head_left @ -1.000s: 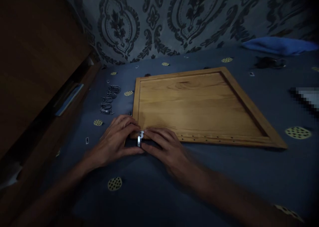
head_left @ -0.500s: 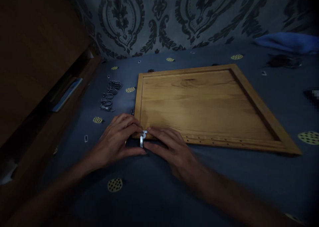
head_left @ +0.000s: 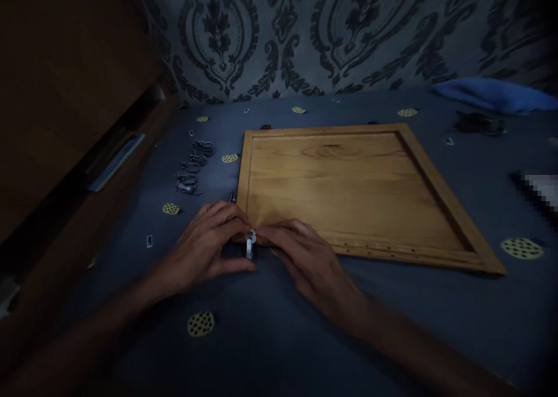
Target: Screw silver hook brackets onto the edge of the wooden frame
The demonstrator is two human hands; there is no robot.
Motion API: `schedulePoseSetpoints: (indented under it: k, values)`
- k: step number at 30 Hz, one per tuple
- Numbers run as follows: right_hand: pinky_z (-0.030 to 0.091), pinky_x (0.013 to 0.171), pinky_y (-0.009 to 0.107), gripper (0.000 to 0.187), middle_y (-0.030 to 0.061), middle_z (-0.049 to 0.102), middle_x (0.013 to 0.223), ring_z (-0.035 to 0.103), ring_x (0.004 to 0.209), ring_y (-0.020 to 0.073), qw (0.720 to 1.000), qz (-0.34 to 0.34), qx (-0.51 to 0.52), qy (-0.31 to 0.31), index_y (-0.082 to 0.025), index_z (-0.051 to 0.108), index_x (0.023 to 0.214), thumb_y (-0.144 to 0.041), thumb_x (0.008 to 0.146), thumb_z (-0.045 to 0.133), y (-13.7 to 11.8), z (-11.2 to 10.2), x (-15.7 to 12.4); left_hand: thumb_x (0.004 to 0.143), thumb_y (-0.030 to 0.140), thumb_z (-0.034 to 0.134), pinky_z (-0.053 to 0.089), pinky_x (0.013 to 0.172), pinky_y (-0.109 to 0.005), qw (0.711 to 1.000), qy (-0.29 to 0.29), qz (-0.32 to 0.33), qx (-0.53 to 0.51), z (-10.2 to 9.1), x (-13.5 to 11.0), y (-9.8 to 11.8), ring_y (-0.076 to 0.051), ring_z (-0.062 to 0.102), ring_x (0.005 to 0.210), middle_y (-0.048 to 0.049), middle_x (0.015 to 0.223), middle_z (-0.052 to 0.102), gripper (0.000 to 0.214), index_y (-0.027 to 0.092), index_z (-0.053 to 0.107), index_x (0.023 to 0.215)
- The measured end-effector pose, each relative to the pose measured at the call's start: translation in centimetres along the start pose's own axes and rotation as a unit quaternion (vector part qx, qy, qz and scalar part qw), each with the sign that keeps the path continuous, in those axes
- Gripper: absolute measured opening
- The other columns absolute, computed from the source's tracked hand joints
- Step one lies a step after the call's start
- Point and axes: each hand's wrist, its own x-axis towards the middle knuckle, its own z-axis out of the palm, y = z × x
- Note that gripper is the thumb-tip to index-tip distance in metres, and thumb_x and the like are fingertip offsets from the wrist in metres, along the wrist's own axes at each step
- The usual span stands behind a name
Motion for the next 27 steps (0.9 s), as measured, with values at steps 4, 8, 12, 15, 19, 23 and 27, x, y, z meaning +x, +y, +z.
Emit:
schedulePoseSetpoints:
  k: [4, 8, 12, 15, 19, 23, 27]
  values:
    - [0.057, 0.087, 0.037, 0.042, 0.0050, 0.075, 0.111, 0.064, 0.101, 0.0218, 1.000, 0.006, 0.010, -0.008, -0.025, 0.060, 0.134, -0.004, 0.101, 0.048, -0.07, -0.14, 0.13, 0.090, 0.054, 0.073, 0.045, 0.089, -0.039, 1.000, -0.001, 0.001, -0.009, -0.08, 0.05, 0.02, -0.026, 0.064, 0.105, -0.0080, 0.113, 0.069, 0.041, 0.018, 0.067, 0.107]
    - [0.057, 0.088, 0.038, 0.041, 0.0052, 0.075, 0.113, 0.064, 0.101, 0.0219, 1.000, 0.008, 0.015, -0.015, -0.026, 0.060, 0.135, -0.005, 0.101, 0.049, 0.01, -0.07, 0.18, 0.092, 0.055, 0.070, 0.045, 0.089, -0.039, 1.000, -0.004, 0.001, -0.011, -0.10, 0.08, 0.08, -0.025, 0.065, 0.106, -0.0084, 0.113, 0.069, 0.041, 0.017, 0.066, 0.107]
    - [0.057, 0.090, 0.041, 0.041, 0.0064, 0.075, 0.112, 0.065, 0.104, 0.0230, 1.000, -0.011, 0.003, -0.006, -0.025, 0.061, 0.134, -0.004, 0.101, 0.048, 0.06, -0.09, 0.18, 0.091, 0.055, 0.071, 0.044, 0.090, -0.039, 1.000, -0.006, -0.013, -0.016, -0.01, 0.02, 0.14, -0.026, 0.064, 0.105, -0.0079, 0.113, 0.070, 0.039, 0.018, 0.066, 0.105]
    - [0.058, 0.092, 0.042, 0.040, 0.0079, 0.075, 0.115, 0.065, 0.107, 0.0238, 0.999, -0.029, -0.024, 0.004, -0.024, 0.063, 0.134, -0.006, 0.101, 0.048, 0.03, -0.12, 0.14, 0.091, 0.055, 0.071, 0.044, 0.091, -0.040, 1.000, -0.004, -0.016, -0.019, 0.09, -0.03, 0.11, -0.026, 0.064, 0.105, -0.0083, 0.113, 0.070, 0.039, 0.019, 0.066, 0.104]
    - [0.058, 0.092, 0.042, 0.034, 0.0092, 0.075, 0.120, 0.065, 0.108, 0.0239, 0.997, -0.049, -0.050, 0.017, -0.020, 0.066, 0.128, -0.008, 0.102, 0.049, 0.12, 0.01, -0.03, 0.090, 0.053, 0.073, 0.045, 0.091, -0.041, 1.000, 0.001, -0.013, -0.012, 0.16, -0.03, 0.02, -0.026, 0.065, 0.104, -0.0083, 0.112, 0.070, 0.038, 0.019, 0.066, 0.104]
    - [0.057, 0.090, 0.042, 0.028, 0.0118, 0.077, 0.115, 0.064, 0.107, 0.0243, 0.992, -0.094, -0.069, 0.046, -0.014, 0.069, 0.122, -0.011, 0.103, 0.048, 0.57, 0.44, -0.18, 0.091, 0.057, 0.070, 0.044, 0.091, -0.041, 1.000, -0.001, -0.010, -0.013, 0.06, -0.01, 0.03, -0.027, 0.064, 0.106, -0.0089, 0.113, 0.069, 0.041, 0.019, 0.064, 0.104]
    - [0.054, 0.089, 0.041, 0.030, 0.0118, 0.077, 0.113, 0.063, 0.106, 0.0241, 0.986, -0.123, -0.102, 0.057, -0.013, 0.072, 0.115, -0.020, 0.107, 0.044, 0.80, 0.70, -0.15, 0.091, 0.057, 0.069, 0.044, 0.090, -0.040, 1.000, -0.001, -0.008, -0.009, -0.04, -0.02, 0.15, -0.026, 0.064, 0.107, -0.0080, 0.113, 0.069, 0.041, 0.019, 0.063, 0.106]
